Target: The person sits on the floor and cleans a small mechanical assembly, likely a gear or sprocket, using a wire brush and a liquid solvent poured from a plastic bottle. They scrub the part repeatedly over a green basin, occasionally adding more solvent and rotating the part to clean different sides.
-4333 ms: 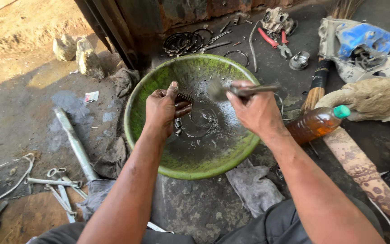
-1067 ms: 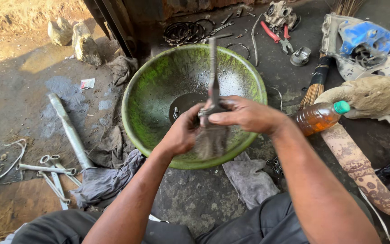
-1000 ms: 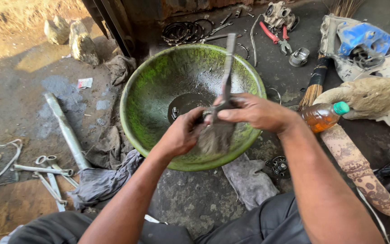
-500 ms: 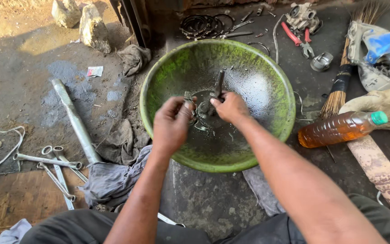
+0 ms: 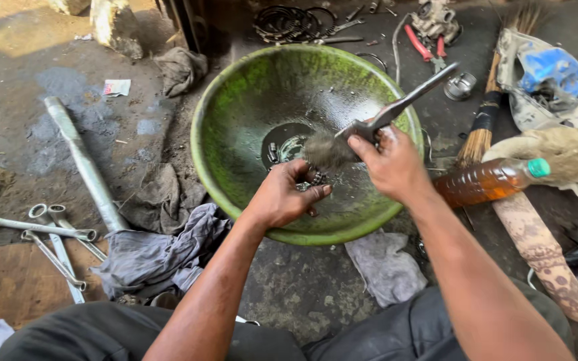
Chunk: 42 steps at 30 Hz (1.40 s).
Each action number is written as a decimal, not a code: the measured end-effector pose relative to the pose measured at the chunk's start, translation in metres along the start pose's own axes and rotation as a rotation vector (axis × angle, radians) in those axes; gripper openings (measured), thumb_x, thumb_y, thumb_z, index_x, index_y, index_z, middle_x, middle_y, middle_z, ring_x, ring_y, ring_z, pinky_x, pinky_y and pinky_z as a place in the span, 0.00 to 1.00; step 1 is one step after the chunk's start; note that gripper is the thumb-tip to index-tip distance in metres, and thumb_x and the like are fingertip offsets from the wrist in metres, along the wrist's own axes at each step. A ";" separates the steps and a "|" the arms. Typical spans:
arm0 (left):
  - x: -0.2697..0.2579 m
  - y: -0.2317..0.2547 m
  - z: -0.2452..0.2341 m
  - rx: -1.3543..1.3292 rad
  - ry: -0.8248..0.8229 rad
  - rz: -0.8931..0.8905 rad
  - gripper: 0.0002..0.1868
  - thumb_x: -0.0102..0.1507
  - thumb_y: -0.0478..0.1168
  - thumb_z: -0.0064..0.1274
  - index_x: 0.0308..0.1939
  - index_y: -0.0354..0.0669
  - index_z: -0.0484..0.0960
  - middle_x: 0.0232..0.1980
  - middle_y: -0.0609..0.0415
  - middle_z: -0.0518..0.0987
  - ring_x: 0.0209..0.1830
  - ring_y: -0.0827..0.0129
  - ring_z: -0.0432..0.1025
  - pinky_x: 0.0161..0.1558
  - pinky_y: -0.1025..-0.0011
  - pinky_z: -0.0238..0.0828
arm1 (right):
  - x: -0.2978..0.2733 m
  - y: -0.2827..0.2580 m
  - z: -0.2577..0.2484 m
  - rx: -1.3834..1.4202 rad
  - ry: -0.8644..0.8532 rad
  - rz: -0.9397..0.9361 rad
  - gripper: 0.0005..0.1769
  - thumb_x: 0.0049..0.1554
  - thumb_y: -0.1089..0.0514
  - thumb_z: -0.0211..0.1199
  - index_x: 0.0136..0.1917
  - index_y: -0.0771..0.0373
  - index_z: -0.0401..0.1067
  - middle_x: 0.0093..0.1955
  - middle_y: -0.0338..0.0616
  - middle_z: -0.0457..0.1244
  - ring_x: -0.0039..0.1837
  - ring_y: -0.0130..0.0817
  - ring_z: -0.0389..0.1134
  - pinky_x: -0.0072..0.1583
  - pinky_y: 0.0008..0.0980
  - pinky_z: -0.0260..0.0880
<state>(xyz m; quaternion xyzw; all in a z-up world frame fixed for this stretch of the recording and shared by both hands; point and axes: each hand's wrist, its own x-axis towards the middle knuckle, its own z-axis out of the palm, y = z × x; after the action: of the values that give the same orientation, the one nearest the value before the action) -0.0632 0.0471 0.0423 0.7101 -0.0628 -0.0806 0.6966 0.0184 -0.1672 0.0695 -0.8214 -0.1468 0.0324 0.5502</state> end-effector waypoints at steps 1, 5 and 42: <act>0.001 -0.004 0.000 0.008 -0.009 -0.017 0.11 0.62 0.35 0.62 0.46 0.35 0.82 0.38 0.56 0.81 0.32 0.75 0.74 0.29 0.71 0.79 | 0.003 0.003 -0.003 -0.129 0.056 0.085 0.19 0.61 0.49 0.65 0.58 0.64 0.73 0.51 0.42 0.71 0.52 0.32 0.72 0.55 0.34 0.73; 0.008 -0.019 -0.009 -0.058 0.008 -0.084 0.09 0.60 0.33 0.62 0.43 0.35 0.82 0.36 0.56 0.81 0.31 0.75 0.74 0.29 0.70 0.79 | 0.004 -0.006 -0.011 -0.150 0.169 -0.015 0.18 0.64 0.48 0.64 0.59 0.63 0.73 0.50 0.41 0.71 0.51 0.31 0.72 0.54 0.34 0.73; 0.037 -0.053 -0.033 -0.982 0.339 0.084 0.06 0.66 0.32 0.39 0.36 0.41 0.70 0.45 0.40 0.80 0.46 0.50 0.75 0.45 0.51 0.77 | -0.025 -0.012 0.036 -0.018 0.082 -0.082 0.15 0.61 0.46 0.65 0.46 0.61 0.74 0.32 0.38 0.66 0.30 0.25 0.66 0.32 0.28 0.67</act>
<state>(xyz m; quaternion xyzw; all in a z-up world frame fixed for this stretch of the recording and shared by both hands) -0.0215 0.0726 -0.0112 0.2997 0.0679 0.0436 0.9506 -0.0159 -0.1375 0.0638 -0.8202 -0.1577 -0.0251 0.5494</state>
